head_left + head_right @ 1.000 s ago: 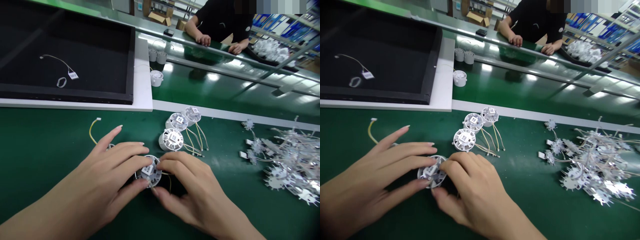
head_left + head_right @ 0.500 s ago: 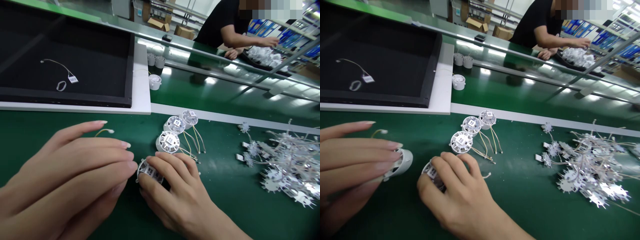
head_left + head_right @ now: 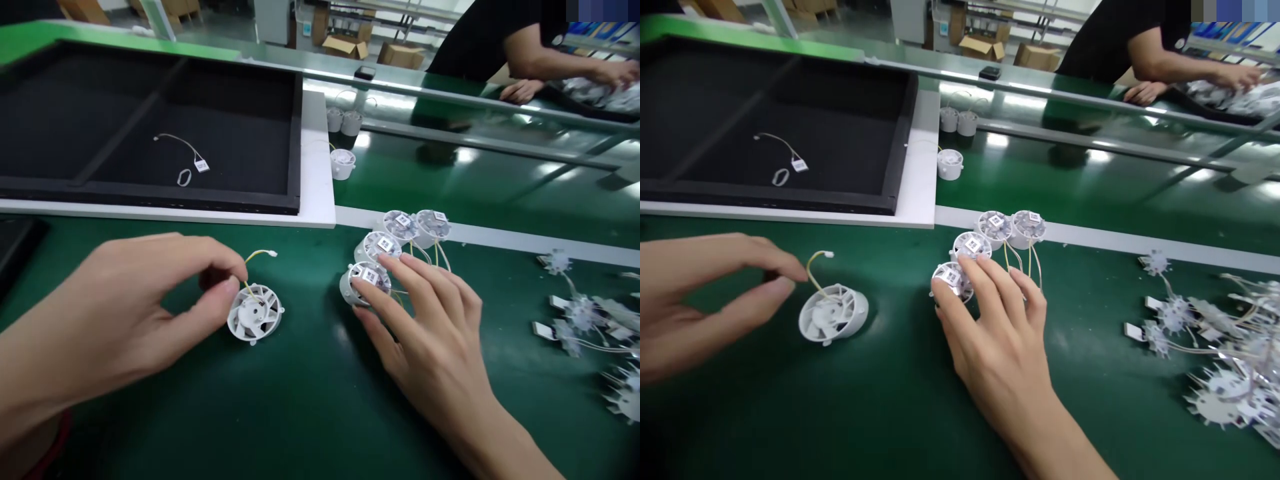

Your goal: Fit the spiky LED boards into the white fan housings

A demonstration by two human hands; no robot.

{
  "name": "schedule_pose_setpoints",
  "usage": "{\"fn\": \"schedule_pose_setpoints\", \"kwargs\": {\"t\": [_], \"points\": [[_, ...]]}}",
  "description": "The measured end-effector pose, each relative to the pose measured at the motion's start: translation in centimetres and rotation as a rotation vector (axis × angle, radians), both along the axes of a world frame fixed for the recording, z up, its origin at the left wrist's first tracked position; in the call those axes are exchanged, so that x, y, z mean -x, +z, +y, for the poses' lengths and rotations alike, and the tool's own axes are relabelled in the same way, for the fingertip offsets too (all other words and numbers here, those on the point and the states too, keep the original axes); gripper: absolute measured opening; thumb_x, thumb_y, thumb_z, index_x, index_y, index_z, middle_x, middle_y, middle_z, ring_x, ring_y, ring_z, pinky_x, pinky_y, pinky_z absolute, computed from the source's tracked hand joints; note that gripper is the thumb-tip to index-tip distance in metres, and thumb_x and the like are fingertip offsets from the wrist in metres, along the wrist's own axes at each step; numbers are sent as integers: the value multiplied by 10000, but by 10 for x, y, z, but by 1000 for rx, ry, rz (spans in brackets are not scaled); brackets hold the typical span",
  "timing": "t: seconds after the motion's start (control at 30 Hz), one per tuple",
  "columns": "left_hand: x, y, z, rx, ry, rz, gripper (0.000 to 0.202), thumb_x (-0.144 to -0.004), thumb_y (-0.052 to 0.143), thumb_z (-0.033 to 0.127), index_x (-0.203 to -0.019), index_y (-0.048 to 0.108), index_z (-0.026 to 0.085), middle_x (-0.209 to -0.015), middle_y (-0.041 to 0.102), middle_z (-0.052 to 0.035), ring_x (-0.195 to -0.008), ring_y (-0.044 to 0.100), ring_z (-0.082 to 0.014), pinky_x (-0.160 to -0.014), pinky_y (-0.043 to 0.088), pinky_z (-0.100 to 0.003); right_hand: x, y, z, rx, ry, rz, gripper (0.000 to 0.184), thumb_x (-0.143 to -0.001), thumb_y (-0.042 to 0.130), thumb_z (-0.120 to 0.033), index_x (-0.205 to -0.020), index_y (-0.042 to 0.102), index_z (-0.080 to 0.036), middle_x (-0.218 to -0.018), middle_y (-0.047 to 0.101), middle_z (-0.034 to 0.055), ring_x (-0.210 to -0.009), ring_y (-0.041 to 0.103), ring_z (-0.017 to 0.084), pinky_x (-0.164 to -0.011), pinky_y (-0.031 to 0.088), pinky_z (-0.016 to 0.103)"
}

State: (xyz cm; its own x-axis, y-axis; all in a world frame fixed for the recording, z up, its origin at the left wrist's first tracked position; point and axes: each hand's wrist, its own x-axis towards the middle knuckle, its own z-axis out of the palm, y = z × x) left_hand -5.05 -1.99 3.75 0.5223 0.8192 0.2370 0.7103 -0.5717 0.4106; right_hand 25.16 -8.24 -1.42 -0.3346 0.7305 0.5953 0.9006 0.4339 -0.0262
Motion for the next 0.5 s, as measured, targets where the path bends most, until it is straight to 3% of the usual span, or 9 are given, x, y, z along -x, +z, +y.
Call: {"fn": "schedule_pose_setpoints", "kwargs": {"t": [0.13, 0.23, 0.3, 0.4, 0.5], "points": [[-7, -4, 3, -11, -143, 241, 271, -1026, 578, 523, -965, 671, 276, -897, 762, 73, -732, 719, -203, -643, 466, -302, 3, 4, -5, 4, 84, 70, 160, -1005, 669, -106, -1134, 708, -192, -1246, 758, 178, -1246, 657, 323, -1044, 417, 486], [-19, -13, -2, -28, -255, 246, 344, -1001, 655, 578, -1097, 631, 248, -1029, 769, -4, -808, 746, -272, -622, 505, -356, 7, 7, -11, 60, 229, 125, 228, -1021, 589, -38, -1150, 700, -189, -1233, 753, 147, -1281, 619, 265, -1040, 420, 430], [-30, -18, -7, -35, -356, 194, 304, -993, 724, 461, -1163, 607, 239, -1152, 764, -37, -924, 756, -292, -694, 559, -396, 10, 10, -14, 104, 311, 168, 246, -1043, 558, -48, -1199, 689, -185, -1219, 752, 132, -1288, 597, 245, -1036, 427, 411], [-47, -21, -17, 55, -471, 104, 321, -951, 793, 278, -1212, 611, 233, -1277, 752, -24, -1061, 747, -274, -838, 596, -421, 11, 13, -15, 143, 405, 243, 183, -1092, 565, -178, -1238, 674, -163, -1154, 760, 109, -1196, 618, 220, -983, 474, 378], [-58, -19, -24, 155, -529, 64, 333, -927, 815, 228, -1216, 649, 214, -1307, 762, -18, -1107, 749, -259, -890, 615, -401, 10, 14, -16, 147, 435, 283, 157, -1093, 564, -154, -1191, 685, -165, -1118, 759, 81, -1076, 637, 179, -912, 496, 339]]}}
